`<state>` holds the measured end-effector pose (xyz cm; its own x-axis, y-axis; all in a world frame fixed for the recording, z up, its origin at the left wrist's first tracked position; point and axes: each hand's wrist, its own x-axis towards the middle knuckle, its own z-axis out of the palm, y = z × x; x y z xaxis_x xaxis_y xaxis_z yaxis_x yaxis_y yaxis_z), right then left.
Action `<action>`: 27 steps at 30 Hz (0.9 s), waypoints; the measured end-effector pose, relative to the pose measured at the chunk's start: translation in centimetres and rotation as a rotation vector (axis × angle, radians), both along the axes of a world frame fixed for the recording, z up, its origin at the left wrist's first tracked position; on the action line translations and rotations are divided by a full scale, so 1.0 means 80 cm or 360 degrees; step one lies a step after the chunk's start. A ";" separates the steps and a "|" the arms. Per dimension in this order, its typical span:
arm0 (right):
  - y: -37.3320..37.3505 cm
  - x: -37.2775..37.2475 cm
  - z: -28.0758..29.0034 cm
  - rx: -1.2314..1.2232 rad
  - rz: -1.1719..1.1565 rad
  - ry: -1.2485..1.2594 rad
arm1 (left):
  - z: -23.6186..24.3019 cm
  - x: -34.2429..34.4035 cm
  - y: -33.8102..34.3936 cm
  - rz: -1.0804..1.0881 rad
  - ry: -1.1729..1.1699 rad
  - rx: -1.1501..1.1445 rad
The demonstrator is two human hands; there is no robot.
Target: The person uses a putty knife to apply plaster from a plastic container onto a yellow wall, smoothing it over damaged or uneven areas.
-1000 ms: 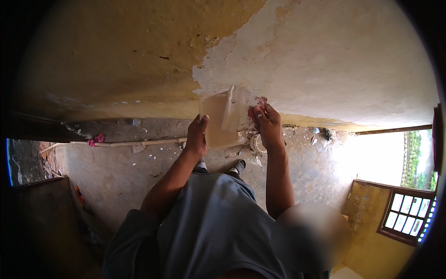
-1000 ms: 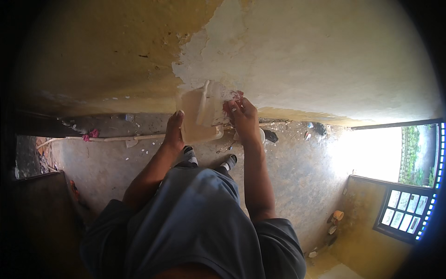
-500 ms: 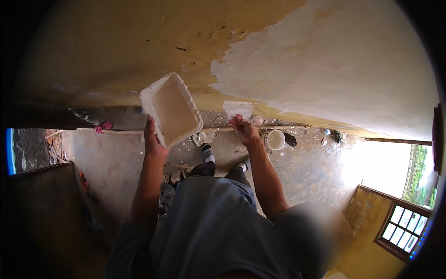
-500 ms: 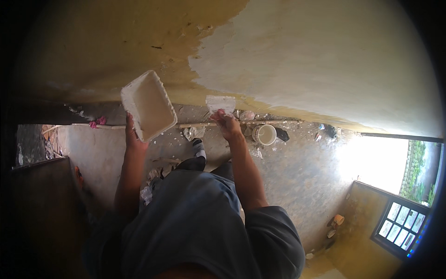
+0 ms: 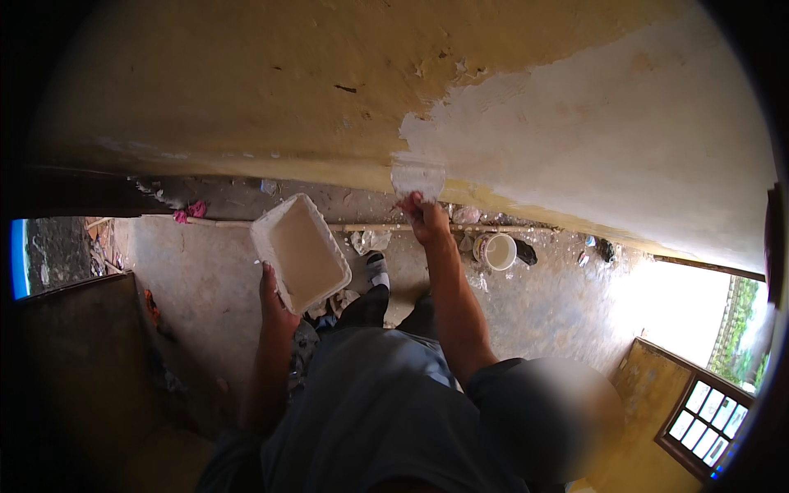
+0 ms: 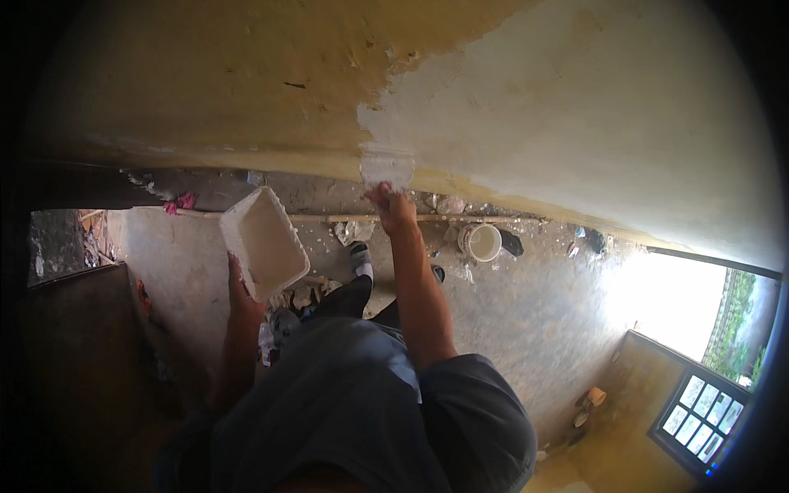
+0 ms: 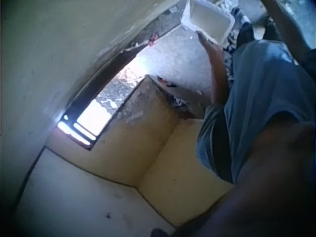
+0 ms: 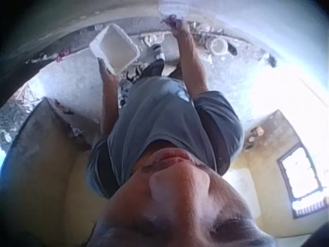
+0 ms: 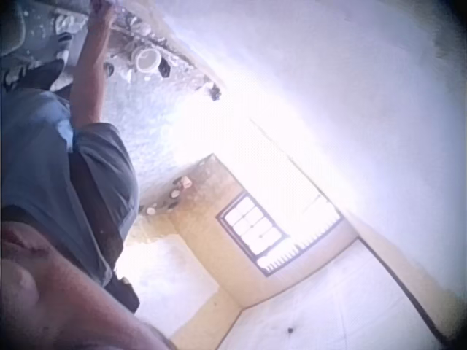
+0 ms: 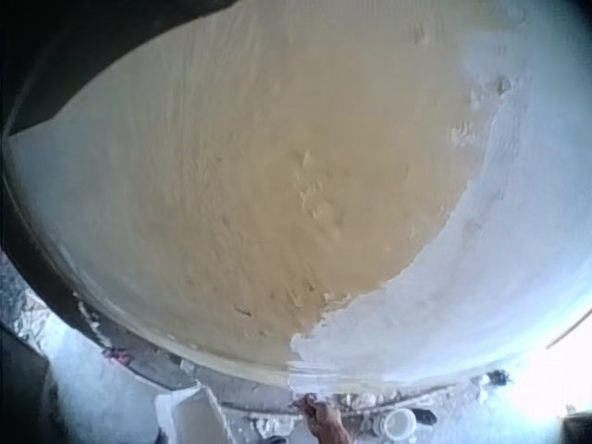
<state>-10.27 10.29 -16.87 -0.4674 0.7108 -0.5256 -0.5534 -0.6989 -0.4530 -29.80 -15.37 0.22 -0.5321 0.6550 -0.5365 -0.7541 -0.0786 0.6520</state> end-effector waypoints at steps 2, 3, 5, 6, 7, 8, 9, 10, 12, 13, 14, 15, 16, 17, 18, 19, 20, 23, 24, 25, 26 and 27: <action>-0.013 0.011 -0.029 -0.0412 -0.0219 -0.0226 | -0.001 0.000 -0.002 -0.0029 0.0006 -0.0054; -0.007 0.017 -0.048 -0.0410 -0.0228 -0.0222 | -0.002 -0.002 -0.001 -0.0042 -0.0007 -0.0051; 0.007 0.022 -0.081 -0.0249 -0.0172 -0.0138 | -0.005 -0.007 0.003 -0.0070 -0.0010 -0.0044; 0.012 0.017 -0.084 -0.0263 -0.0173 -0.0138 | -0.005 -0.008 0.000 -0.0090 -0.0019 -0.0047; 0.022 0.011 -0.086 -0.0306 -0.0212 -0.0106 | -0.005 -0.007 0.000 -0.0097 -0.0019 -0.0060; 0.032 0.006 -0.086 -0.0344 -0.0255 -0.0073 | -0.004 -0.007 0.003 -0.0075 0.0005 -0.0080; 0.035 -0.001 -0.079 -0.0384 -0.0292 -0.0159 | -0.005 -0.004 0.002 -0.0039 0.0015 -0.0099; 0.027 -0.002 -0.071 -0.0391 -0.0294 -0.0172 | -0.006 -0.003 0.000 -0.0040 0.0002 -0.0107; 0.020 -0.007 -0.052 -0.0168 -0.0179 -0.0156 | -0.004 -0.004 0.003 -0.0032 -0.0034 -0.0041; 0.018 -0.009 -0.043 -0.0147 -0.0174 -0.0123 | -0.004 -0.004 0.005 -0.0037 -0.0040 -0.0031; 0.018 -0.009 -0.031 -0.0133 -0.0177 -0.0126 | -0.002 -0.003 0.008 -0.0070 -0.0029 0.0008; 0.018 -0.010 -0.016 -0.0073 -0.0161 -0.0140 | 0.001 -0.002 0.013 -0.0108 -0.0012 0.0032; 0.018 -0.010 -0.002 -0.0013 -0.0145 -0.0153 | 0.001 -0.003 0.015 -0.0117 -0.0008 0.0031; 0.019 -0.010 0.014 0.0002 -0.0151 -0.0160 | -0.005 -0.002 0.016 -0.0125 -0.0049 0.0061; 0.018 -0.013 0.029 -0.0007 -0.0179 -0.0152 | -0.008 -0.002 0.018 -0.0132 -0.0088 0.0090; 0.017 -0.015 0.045 -0.0017 -0.0206 -0.0144 | -0.008 0.000 0.020 -0.0137 -0.0092 0.0103; 0.017 -0.017 0.060 -0.0002 -0.0212 -0.0148 | -0.005 0.003 0.024 -0.0138 -0.0079 0.0101; 0.012 -0.022 0.106 0.0015 -0.0298 -0.0081 | -0.004 0.002 0.025 -0.0152 -0.0057 0.0099; 0.012 -0.022 0.122 0.0044 -0.0238 -0.0034 | -0.004 0.001 0.025 -0.0146 -0.0051 0.0087; 0.011 -0.022 0.136 0.0071 -0.0175 0.0014 | -0.003 0.002 0.025 -0.0146 -0.0051 0.0088; 0.006 -0.021 0.148 0.0074 -0.0174 0.0016 | -0.002 0.001 0.025 -0.0142 -0.0057 0.0078; 0.000 -0.018 0.157 0.0103 -0.0168 0.0020 | -0.001 0.002 0.025 -0.0133 -0.0064 0.0064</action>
<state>-11.69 10.26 -4.28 -0.3943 0.7888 -0.4715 -0.6285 -0.6058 -0.4878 -29.65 -13.35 0.12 -0.4534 0.7174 -0.5289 -0.7847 -0.0398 0.6186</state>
